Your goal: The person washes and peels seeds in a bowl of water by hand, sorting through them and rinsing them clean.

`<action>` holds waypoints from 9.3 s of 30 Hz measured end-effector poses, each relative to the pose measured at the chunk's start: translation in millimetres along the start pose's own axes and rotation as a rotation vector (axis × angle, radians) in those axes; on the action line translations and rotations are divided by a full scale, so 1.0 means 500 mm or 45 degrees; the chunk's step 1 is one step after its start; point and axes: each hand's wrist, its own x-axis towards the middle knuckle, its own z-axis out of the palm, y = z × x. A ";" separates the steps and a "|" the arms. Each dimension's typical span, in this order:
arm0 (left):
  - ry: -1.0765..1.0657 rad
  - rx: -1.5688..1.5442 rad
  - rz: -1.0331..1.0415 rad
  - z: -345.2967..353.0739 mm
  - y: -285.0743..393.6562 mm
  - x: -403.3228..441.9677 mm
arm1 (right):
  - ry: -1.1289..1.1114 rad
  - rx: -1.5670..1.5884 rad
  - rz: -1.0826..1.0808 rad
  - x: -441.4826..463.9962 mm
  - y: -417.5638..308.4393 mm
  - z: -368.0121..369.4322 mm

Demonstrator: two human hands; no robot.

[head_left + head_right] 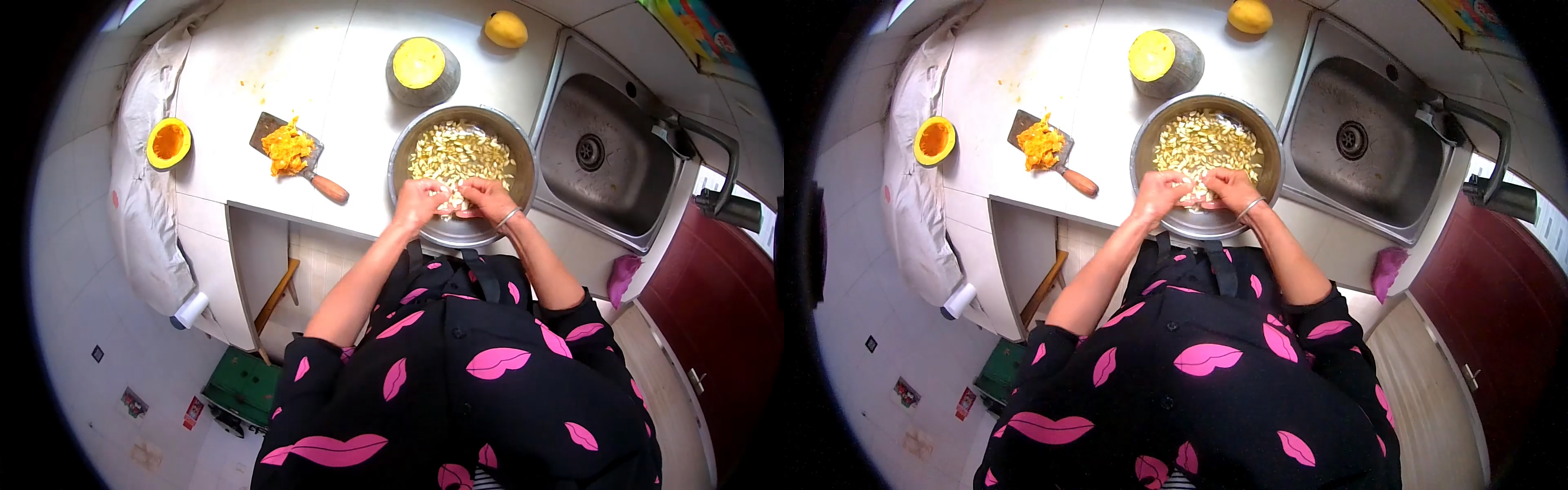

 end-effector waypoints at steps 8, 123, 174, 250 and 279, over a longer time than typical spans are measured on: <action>-0.281 -0.693 -0.227 -0.030 0.120 -0.057 | -0.143 -0.247 -0.202 -0.057 -0.087 -0.012; 0.279 1.364 1.010 0.039 0.063 -0.062 | 0.338 -0.947 -0.582 -0.070 -0.154 0.024; 0.285 0.954 0.841 -0.099 0.130 -0.077 | 0.790 -1.594 -0.423 -0.097 -0.092 -0.004; 0.826 1.479 0.555 -0.490 0.143 -0.107 | 0.636 -1.631 -0.808 -0.110 -0.023 0.010; -0.034 1.073 1.019 -0.010 0.167 -0.130 | -0.294 0.405 -0.219 -0.118 -0.047 0.068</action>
